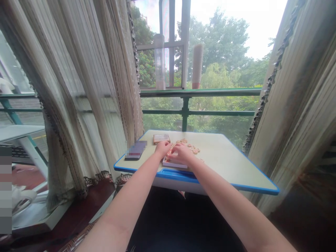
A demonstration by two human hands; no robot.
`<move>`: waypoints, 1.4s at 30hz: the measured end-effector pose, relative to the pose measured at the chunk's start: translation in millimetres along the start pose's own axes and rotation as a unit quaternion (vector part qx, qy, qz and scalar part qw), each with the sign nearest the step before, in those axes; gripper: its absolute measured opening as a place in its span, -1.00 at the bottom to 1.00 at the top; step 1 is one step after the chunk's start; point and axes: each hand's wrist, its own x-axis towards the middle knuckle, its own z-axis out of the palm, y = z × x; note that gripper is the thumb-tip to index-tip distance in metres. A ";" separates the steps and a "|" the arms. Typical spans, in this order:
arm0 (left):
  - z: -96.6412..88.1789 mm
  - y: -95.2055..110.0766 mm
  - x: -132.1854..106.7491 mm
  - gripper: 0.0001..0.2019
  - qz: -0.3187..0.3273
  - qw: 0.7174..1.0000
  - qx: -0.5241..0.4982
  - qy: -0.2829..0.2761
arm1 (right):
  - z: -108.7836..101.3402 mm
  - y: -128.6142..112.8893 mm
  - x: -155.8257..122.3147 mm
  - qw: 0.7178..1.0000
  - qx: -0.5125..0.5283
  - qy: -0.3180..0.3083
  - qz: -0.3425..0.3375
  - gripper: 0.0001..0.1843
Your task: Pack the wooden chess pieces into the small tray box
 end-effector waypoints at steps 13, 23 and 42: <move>2.1 -4.1 1.1 -0.81 -0.006 1.000 -0.015 0.000 | -0.5 4.4 -2.6 0.995 0.064 0.027 -0.070 -0.73; 3.0 -8.4 4.8 -0.81 -0.003 1.000 -0.003 -0.001 | 0.6 3.2 -0.6 0.994 0.064 0.016 -0.085 -0.84; 0.1 -0.8 0.0 -0.82 -0.004 1.000 0.003 -0.006 | -4.9 1.7 -3.1 0.983 0.152 -0.031 -0.099 -0.76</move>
